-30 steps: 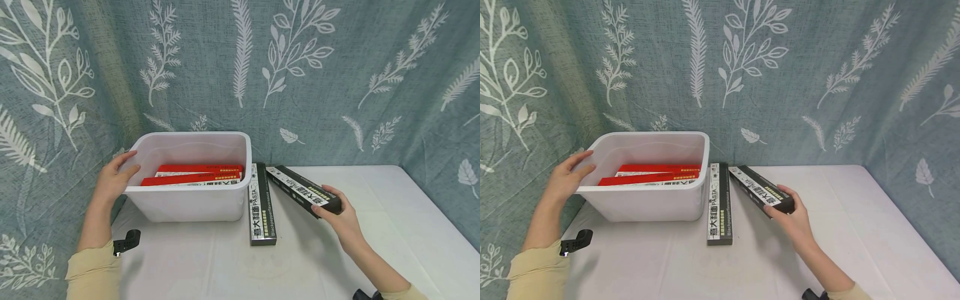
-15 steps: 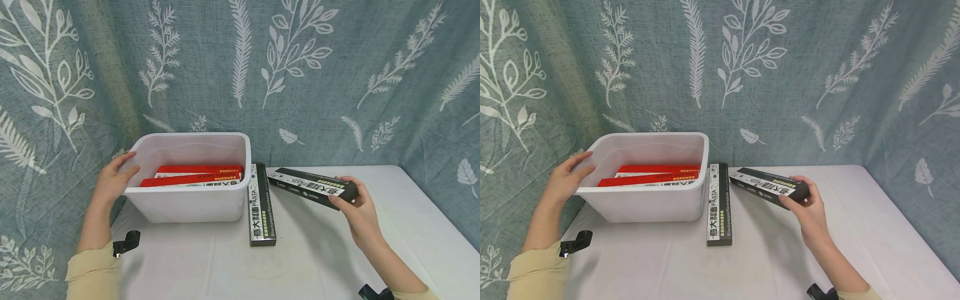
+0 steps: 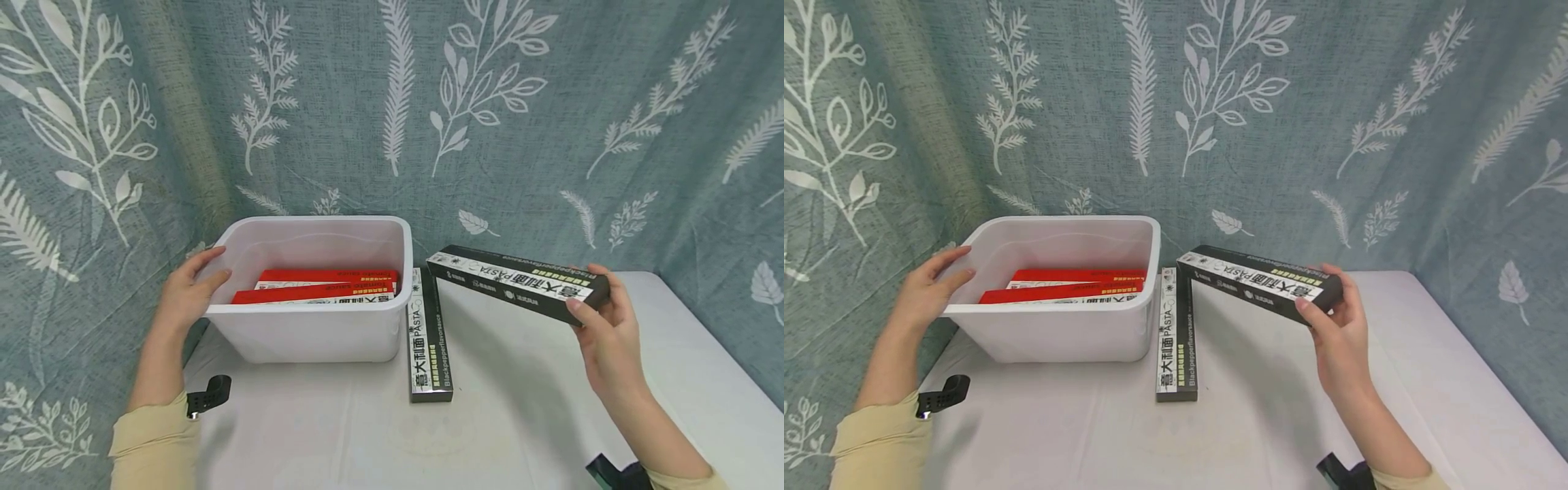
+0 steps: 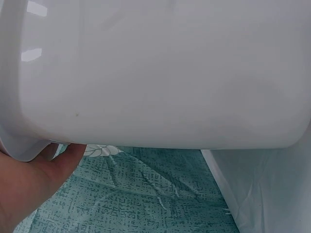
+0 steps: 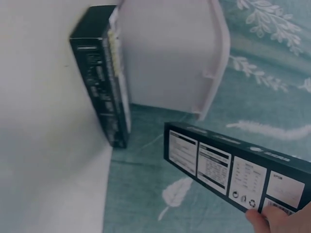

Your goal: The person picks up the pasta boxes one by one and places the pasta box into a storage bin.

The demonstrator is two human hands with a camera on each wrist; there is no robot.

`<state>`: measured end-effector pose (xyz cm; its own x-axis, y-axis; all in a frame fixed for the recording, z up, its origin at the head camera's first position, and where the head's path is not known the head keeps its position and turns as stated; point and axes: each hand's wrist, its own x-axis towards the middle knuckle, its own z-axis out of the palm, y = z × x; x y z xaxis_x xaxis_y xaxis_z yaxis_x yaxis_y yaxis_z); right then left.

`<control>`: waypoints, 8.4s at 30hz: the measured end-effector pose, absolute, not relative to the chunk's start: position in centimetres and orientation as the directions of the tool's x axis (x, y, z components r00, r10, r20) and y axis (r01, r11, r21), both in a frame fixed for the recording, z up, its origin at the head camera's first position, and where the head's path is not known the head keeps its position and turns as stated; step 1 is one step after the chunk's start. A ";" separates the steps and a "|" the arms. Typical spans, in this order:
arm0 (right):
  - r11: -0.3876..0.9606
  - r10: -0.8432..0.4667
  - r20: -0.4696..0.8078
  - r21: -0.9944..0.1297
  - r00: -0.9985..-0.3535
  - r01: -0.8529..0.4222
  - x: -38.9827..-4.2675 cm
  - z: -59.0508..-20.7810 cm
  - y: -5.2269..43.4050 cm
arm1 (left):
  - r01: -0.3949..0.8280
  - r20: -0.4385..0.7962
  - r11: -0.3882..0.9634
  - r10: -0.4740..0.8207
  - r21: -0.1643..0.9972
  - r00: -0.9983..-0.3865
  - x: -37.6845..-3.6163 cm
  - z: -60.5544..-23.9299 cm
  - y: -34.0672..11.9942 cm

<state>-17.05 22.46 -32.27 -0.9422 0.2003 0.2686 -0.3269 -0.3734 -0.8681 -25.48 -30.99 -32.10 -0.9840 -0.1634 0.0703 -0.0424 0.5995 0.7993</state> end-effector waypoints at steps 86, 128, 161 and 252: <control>0.410 -0.109 0.485 -0.773 -0.868 -0.484 -31.6 -32.9 6.2 | -0.010 0.108 0.599 -0.160 0.801 -0.981 -25.5 -32.3 -31.0; 0.263 -0.078 -0.015 -0.965 -0.997 -0.006 -24.8 -39.2 12.3 | -0.020 0.102 0.601 -0.168 0.799 -0.980 -25.6 -32.4 -31.0; 0.565 -0.185 0.001 -0.818 -0.983 -0.108 -19.7 -45.2 9.8 | -0.015 0.085 0.592 -0.141 0.806 -0.986 -25.6 -32.2 -31.0; 0.001 0.097 -0.010 -1.000 -0.995 0.010 -18.4 -39.1 16.7 | -0.006 0.096 0.593 -0.141 0.805 -0.985 -25.5 -32.2 -31.0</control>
<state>-18.37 16.74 -39.08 -0.9953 0.0966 -0.0096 0.0097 0.0011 -1.0000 -25.54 -31.04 -32.18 -0.9853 -0.1413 0.0964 -0.0063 0.5931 0.8051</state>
